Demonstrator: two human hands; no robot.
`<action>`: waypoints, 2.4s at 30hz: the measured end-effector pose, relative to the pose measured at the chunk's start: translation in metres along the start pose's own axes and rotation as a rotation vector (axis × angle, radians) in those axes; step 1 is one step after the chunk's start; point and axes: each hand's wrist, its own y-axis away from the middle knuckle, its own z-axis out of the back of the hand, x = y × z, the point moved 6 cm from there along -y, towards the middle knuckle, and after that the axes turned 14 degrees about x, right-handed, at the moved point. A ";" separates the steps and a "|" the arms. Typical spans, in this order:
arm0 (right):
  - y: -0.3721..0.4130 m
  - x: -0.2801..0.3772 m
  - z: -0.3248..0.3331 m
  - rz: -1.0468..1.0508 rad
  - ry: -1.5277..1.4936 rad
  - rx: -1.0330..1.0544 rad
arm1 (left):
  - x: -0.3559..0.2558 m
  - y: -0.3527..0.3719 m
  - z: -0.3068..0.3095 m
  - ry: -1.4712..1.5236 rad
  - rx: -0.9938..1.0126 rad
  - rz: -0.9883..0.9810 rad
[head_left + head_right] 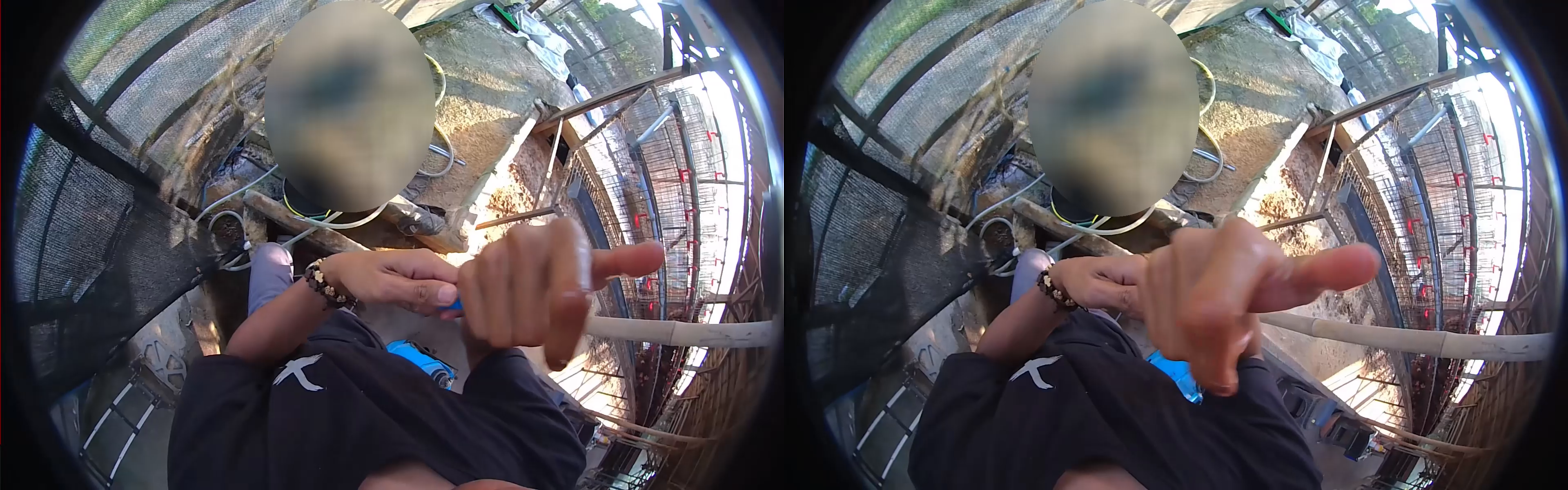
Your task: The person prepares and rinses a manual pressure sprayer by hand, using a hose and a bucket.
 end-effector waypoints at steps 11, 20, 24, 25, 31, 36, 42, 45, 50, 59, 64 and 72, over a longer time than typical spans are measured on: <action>0.051 0.028 0.021 -0.150 0.520 -0.845 | -0.003 0.003 0.026 -0.357 -0.432 -0.097; 0.088 0.040 0.026 -0.007 1.355 -1.756 | 0.018 0.000 0.060 -0.637 -0.726 -0.083; 0.069 0.040 0.031 -0.131 0.546 -1.118 | 0.009 -0.004 0.050 -0.551 -0.616 -0.123; 0.063 0.043 0.029 -0.157 0.535 -0.901 | 0.006 -0.007 0.047 -0.527 -0.572 -0.153; 0.028 0.046 0.022 -0.052 0.257 -0.109 | -0.014 -0.018 0.028 -0.302 -0.365 -0.041; 0.010 0.040 0.025 -0.141 0.079 -0.003 | -0.016 -0.014 0.031 -0.176 -0.217 -0.057; 0.038 0.065 0.065 -0.185 0.256 -0.366 | -0.026 -0.013 0.059 -0.258 -0.449 -0.188; 0.036 0.075 0.077 -0.213 0.290 -0.478 | -0.037 -0.019 0.061 -0.318 -0.551 -0.177; 0.050 0.090 0.076 -0.081 0.622 -1.075 | -0.039 -0.026 0.070 -0.389 -0.589 -0.219; 0.058 0.091 0.066 -0.097 0.622 -1.094 | -0.031 -0.035 0.078 -0.490 -0.660 -0.208; 0.053 0.081 0.056 -0.191 0.410 -0.622 | -0.036 -0.043 0.066 -0.333 -0.491 -0.215; 0.069 0.087 0.056 0.013 0.889 -1.474 | -0.036 -0.040 0.074 -0.467 -0.697 -0.274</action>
